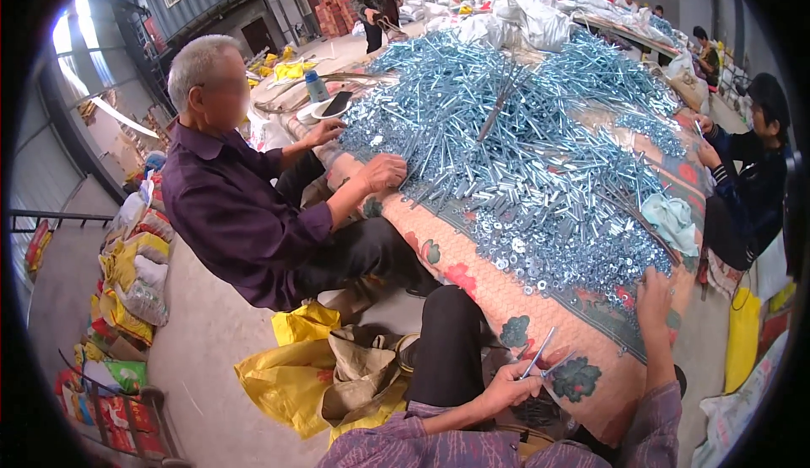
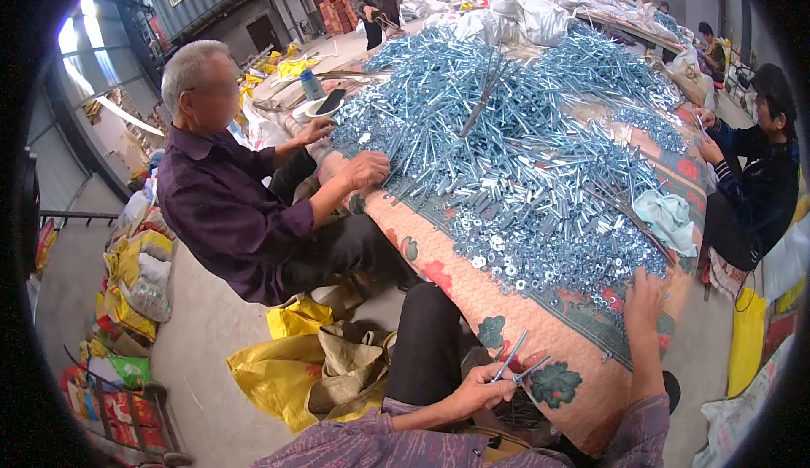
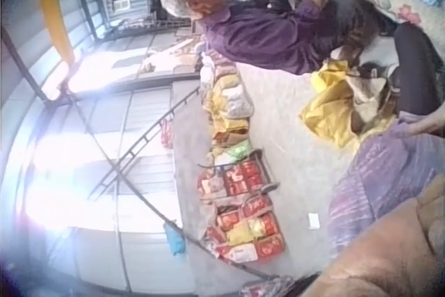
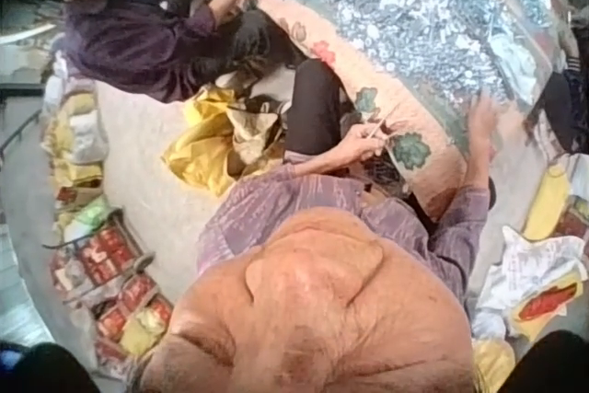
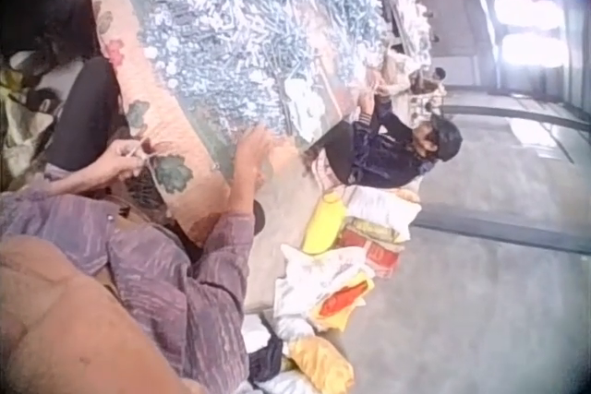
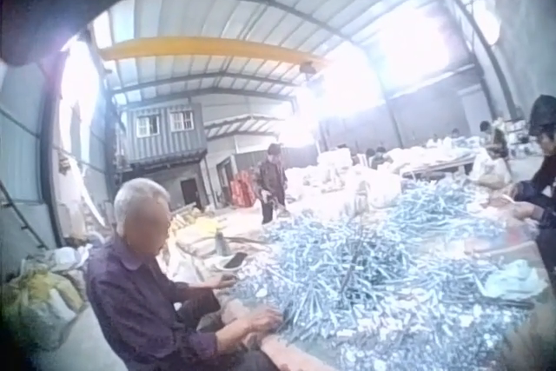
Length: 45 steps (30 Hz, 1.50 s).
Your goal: The recorder is assembling washers and nuts onto long metal bolts at a workshop workstation.
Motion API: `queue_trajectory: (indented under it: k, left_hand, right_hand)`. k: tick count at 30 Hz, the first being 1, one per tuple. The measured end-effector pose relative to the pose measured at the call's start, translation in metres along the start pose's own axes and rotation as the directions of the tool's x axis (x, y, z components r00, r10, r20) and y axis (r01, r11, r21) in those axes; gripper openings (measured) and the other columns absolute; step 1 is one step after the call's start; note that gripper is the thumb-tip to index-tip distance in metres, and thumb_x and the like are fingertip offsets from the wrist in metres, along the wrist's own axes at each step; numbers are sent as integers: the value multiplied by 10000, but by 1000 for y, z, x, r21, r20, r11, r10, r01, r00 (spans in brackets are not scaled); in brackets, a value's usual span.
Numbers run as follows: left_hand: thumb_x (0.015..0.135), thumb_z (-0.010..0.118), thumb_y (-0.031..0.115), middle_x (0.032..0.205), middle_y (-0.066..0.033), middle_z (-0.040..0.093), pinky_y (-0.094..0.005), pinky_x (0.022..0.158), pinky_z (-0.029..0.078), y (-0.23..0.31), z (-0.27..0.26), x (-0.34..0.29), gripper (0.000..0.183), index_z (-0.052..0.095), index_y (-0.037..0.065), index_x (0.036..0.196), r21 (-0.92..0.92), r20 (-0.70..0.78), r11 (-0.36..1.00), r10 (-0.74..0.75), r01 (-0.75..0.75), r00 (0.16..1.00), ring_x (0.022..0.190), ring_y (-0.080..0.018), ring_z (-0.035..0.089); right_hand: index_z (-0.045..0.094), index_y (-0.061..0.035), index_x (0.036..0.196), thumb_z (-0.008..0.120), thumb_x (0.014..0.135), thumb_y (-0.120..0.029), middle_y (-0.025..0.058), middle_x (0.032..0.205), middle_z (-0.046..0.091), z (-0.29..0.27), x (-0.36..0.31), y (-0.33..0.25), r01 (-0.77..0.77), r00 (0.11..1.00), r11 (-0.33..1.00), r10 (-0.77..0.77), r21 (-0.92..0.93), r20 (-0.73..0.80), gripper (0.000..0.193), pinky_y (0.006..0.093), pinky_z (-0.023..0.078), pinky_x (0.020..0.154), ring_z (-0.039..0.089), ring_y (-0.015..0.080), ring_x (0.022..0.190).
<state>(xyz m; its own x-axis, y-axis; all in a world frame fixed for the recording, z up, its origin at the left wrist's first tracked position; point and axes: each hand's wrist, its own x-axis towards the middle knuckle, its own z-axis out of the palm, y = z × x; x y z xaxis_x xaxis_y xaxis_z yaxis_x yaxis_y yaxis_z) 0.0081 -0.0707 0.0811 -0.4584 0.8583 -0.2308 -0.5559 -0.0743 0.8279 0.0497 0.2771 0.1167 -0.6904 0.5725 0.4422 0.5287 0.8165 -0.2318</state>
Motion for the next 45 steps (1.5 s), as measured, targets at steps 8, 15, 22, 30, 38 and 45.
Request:
queue_trajectory:
  k: [8, 15, 22, 30, 38, 45]
  left_hand:
    - [917, 610, 206, 694, 23, 561, -190, 428, 272, -2, 0, 1, 115, 587, 94, 905, -40, -53, 997, -62, 60, 997, 484, -33, 393]
    - [912, 613, 185, 692, 9, 571, -193, 409, 257, 5, 6, -3, 109, 589, 78, 910, -78, -70, 993, -92, 87, 993, 465, -37, 390]
    - [911, 609, 169, 688, 3, 572, -188, 404, 253, 6, 9, -4, 108, 586, 64, 922, -101, -7, 993, -66, 65, 998, 464, -31, 393]
    - [902, 606, 156, 685, -1, 569, -195, 380, 206, 14, 8, -9, 99, 586, 65, 868, -139, 15, 981, -137, 138, 990, 424, -30, 357]
    - [897, 601, 131, 668, -4, 569, -198, 372, 192, 12, 8, -8, 64, 588, 69, 898, -108, 32, 985, -135, 138, 990, 413, -30, 343]
    - [902, 615, 151, 662, -9, 560, -191, 363, 160, 13, -1, -6, 105, 588, 75, 970, -227, 190, 931, -245, 286, 951, 405, -19, 316]
  right_hand:
    - [521, -34, 868, 596, 789, -53, 160, 883, 552, -11, -9, 7, -10, 1000, 1000, 10, 30, -5, 111, 478, 429, 685, 565, 380, 814]
    - [589, 25, 902, 554, 822, 9, 75, 757, 602, -66, -37, -75, -323, 916, 631, 21, 706, 401, 89, 254, 478, 541, 600, 124, 644]
    - [606, 54, 916, 596, 841, 17, 60, 746, 611, -71, -88, -124, -481, 850, 244, -106, 842, 516, 85, 247, 522, 587, 603, 114, 640]
    - [623, 49, 941, 622, 790, 39, 96, 830, 632, -95, -80, -131, -216, 894, 592, -200, 777, 401, 151, 265, 515, 639, 625, 147, 713]
    - [652, 32, 953, 661, 749, 11, 111, 794, 606, -100, -85, -137, -274, 873, 560, -196, 782, 446, 205, 288, 504, 649, 625, 176, 731]
    - [653, 50, 956, 651, 765, 19, 92, 812, 628, -108, -81, -131, 127, 782, 805, -441, 580, 440, 193, 242, 499, 676, 617, 140, 756]
